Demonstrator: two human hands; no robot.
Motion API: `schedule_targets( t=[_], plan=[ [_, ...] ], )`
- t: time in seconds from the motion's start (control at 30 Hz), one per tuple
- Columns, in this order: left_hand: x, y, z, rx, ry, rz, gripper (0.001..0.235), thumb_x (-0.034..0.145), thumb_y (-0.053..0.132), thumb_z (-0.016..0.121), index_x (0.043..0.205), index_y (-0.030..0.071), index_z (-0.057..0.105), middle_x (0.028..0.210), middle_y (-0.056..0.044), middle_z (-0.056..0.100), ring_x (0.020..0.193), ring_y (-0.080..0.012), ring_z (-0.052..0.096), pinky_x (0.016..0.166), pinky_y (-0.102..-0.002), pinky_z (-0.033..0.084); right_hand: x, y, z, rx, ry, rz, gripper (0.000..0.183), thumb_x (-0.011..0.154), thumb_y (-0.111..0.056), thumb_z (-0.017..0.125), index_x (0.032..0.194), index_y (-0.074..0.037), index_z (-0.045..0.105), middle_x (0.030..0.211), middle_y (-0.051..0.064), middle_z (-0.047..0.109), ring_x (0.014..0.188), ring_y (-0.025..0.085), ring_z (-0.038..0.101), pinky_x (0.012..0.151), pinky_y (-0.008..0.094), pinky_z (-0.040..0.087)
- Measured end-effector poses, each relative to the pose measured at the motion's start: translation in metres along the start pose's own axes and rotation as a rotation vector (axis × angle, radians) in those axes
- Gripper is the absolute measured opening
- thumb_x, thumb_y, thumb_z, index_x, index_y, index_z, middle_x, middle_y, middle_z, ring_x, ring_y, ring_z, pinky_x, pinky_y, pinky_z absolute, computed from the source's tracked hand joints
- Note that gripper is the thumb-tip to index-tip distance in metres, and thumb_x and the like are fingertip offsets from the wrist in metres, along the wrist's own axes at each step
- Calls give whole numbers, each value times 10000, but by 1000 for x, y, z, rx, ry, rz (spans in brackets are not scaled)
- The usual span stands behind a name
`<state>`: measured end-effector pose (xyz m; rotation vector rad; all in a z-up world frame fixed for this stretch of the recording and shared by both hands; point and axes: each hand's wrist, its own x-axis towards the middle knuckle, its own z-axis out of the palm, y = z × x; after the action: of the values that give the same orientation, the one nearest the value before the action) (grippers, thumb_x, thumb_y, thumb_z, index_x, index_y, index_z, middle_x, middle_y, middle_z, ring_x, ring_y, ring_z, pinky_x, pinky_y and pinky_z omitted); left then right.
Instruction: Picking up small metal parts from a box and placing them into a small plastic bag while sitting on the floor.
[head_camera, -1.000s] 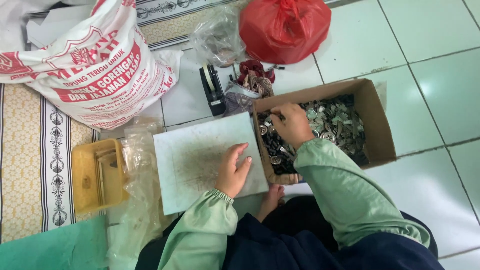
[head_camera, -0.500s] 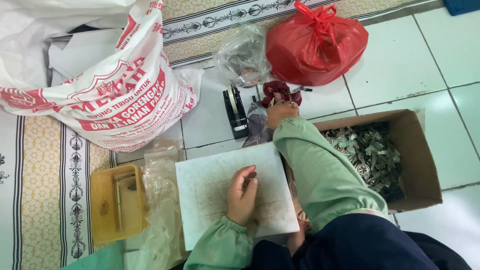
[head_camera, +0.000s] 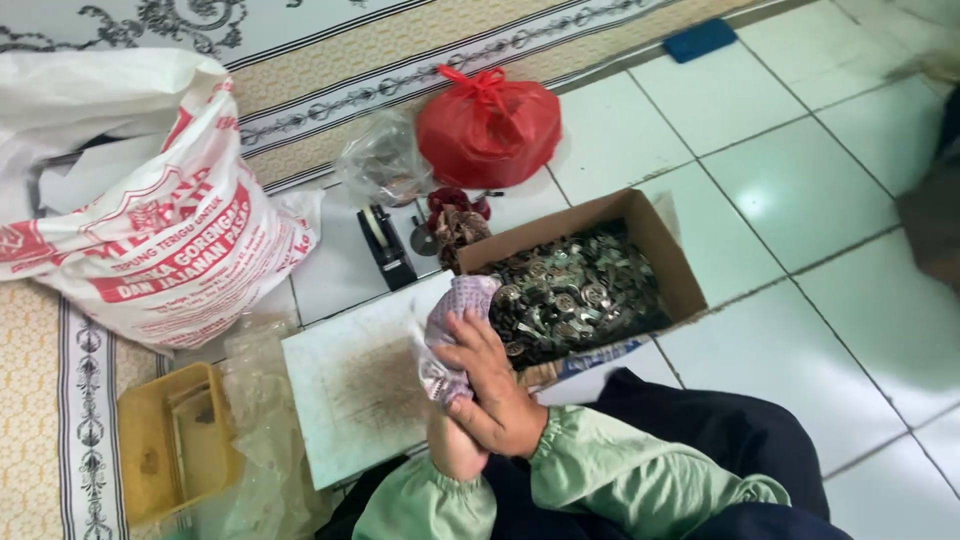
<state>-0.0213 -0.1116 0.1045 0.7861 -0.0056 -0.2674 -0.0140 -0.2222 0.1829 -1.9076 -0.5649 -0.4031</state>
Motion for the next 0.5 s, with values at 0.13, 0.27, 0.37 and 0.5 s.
schedule_targets(
  t=[0.13, 0.27, 0.37, 0.5],
  plan=[
    [-47, -16, 27, -105, -233, -57, 749, 1055, 488, 363, 1522, -96, 326, 1557, -233, 408, 1385, -291, 441, 1134, -417, 368, -18, -41, -25, 188, 119, 10, 502, 1111, -247, 395, 1557, -17, 359, 1657, 189, 320, 1579, 377, 267, 1304, 510, 227],
    [-57, -13, 44, -421, -493, 192, 567, 1114, 314, 503, 1568, 2, 364, 1700, -147, 179, 1523, -279, 260, 1256, -397, 244, -57, -68, -20, 306, 101, -78, 454, 1128, -182, 427, 1580, -155, 397, 1740, 183, 65, 1636, 415, 134, 1349, 546, 184],
    [-87, -39, 18, -177, -523, 124, 575, 1106, 358, 435, 1517, -41, 390, 1654, -170, 228, 1490, -265, 262, 1240, -396, 213, -50, -71, -46, 331, 100, -60, 442, 1105, -139, 428, 1543, -81, 431, 1708, 178, 156, 1605, 376, 191, 1330, 503, 199],
    [-101, -17, 47, 448, -486, 227, 963, 1021, 762, 243, 1616, 20, 92, 1710, -184, 118, 1577, -348, 188, 1258, -490, 233, -53, -93, -58, 217, 209, -107, 431, 1127, -185, 394, 1541, -66, 416, 1663, 155, 334, 1619, 362, 225, 1373, 530, 183]
  ],
)
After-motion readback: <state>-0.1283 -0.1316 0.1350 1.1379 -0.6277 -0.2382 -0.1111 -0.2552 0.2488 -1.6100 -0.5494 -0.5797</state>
